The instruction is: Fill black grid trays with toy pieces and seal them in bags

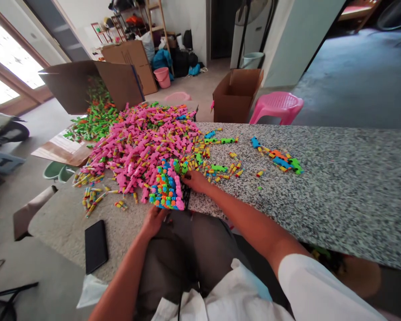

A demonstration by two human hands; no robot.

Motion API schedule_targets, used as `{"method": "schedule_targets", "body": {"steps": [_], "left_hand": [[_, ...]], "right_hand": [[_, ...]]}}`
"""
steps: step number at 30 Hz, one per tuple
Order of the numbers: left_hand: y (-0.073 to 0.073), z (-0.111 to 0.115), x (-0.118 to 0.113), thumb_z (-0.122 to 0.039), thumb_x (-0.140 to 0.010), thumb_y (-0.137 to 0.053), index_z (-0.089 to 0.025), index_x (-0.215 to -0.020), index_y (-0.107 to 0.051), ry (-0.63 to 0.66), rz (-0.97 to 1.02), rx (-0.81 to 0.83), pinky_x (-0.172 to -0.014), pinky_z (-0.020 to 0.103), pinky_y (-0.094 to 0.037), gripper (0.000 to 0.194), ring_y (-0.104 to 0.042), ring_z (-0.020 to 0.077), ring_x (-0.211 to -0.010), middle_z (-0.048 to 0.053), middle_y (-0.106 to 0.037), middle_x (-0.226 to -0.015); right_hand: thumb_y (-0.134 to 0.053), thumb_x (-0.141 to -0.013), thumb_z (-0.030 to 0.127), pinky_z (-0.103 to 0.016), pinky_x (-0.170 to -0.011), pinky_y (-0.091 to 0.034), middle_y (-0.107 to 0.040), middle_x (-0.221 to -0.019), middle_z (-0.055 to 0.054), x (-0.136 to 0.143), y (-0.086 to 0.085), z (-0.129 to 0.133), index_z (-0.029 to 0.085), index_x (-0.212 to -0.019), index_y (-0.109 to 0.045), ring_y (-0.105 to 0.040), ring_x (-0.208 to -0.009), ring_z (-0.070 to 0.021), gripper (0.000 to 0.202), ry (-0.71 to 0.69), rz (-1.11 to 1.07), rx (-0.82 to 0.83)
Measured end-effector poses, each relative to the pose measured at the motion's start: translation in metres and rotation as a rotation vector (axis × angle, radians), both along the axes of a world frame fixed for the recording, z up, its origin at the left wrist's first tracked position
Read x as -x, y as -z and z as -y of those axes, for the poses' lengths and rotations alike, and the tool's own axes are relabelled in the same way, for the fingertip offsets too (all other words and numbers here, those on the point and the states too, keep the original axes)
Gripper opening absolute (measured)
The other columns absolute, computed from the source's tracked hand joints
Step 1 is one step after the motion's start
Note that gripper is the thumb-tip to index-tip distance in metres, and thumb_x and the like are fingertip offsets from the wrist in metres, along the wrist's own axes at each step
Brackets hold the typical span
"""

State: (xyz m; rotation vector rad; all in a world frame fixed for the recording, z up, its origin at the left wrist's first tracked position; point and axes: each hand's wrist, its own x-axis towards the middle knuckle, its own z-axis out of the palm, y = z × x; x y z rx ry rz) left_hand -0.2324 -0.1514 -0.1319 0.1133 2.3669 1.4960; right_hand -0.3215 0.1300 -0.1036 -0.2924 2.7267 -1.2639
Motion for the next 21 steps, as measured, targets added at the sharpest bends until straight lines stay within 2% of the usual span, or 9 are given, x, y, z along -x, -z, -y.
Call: {"method": "schedule_targets", "body": {"steps": [3, 6, 9, 11, 16, 21], "left_hand": [[0.001, 0.000, -0.001, -0.070, -0.088, -0.063, -0.014, -0.120, -0.072, -0.023, 0.003, 0.004, -0.093, 0.038, -0.058, 0.065, -0.073, 0.0286, -0.105, 0.012, -0.080, -0.118], [-0.002, -0.001, -0.001, -0.070, -0.088, -0.063, -0.014, -0.115, -0.074, -0.026, -0.003, 0.032, -0.092, 0.039, -0.058, 0.063, -0.072, 0.0300, -0.106, 0.012, -0.081, -0.112], [-0.007, -0.002, -0.001, -0.069, -0.086, -0.064, -0.015, -0.111, -0.076, -0.045, -0.006, 0.081, -0.090, 0.039, -0.059, 0.061, -0.072, 0.0311, -0.105, 0.011, -0.081, -0.105], [-0.009, -0.003, -0.001, -0.068, -0.086, -0.065, -0.014, -0.110, -0.077, -0.050, -0.010, 0.093, -0.088, 0.039, -0.059, 0.060, -0.072, 0.0308, -0.102, 0.011, -0.081, -0.101], [-0.008, -0.001, 0.000, -0.067, -0.085, -0.067, -0.014, -0.109, -0.077, -0.042, -0.013, 0.070, -0.088, 0.039, -0.059, 0.059, -0.072, 0.0305, -0.101, 0.010, -0.081, -0.097], [-0.003, -0.001, 0.000, -0.071, -0.086, -0.066, -0.014, -0.116, -0.074, -0.015, -0.002, 0.006, -0.090, 0.036, -0.057, 0.065, -0.071, 0.0286, -0.103, 0.010, -0.080, -0.102]], "right_hand": [[-0.062, -0.097, 0.032, -0.025, -0.074, -0.039, -0.075, -0.099, -0.004, -0.001, 0.006, 0.001, 0.016, -0.104, -0.075, -0.063, -0.087, -0.0178, 0.022, 0.030, -0.020, 0.082], [-0.067, -0.093, 0.034, -0.026, -0.078, -0.044, -0.074, -0.104, -0.004, -0.002, 0.007, 0.001, 0.017, -0.116, -0.071, -0.063, -0.089, -0.0183, 0.029, 0.148, -0.046, 0.202], [-0.068, -0.091, 0.033, -0.027, -0.081, -0.046, -0.074, -0.106, -0.004, -0.001, 0.004, 0.002, 0.018, -0.118, -0.071, -0.064, -0.089, -0.0194, 0.032, 0.197, -0.047, 0.232], [-0.068, -0.089, 0.032, -0.027, -0.079, -0.046, -0.075, -0.103, -0.003, 0.000, 0.002, 0.002, 0.019, -0.116, -0.073, -0.065, -0.088, -0.0199, 0.030, 0.175, 0.000, 0.222], [-0.066, -0.093, 0.034, -0.024, -0.074, -0.045, -0.073, -0.082, 0.000, 0.003, -0.002, -0.001, 0.017, -0.095, -0.078, -0.065, -0.083, -0.0179, 0.020, 0.030, 0.106, 0.192], [-0.066, -0.091, 0.026, -0.024, -0.074, -0.045, -0.077, -0.091, -0.003, 0.006, -0.005, -0.004, 0.017, -0.104, -0.079, -0.066, -0.087, -0.0191, 0.020, -0.042, 0.034, 0.059]]}}
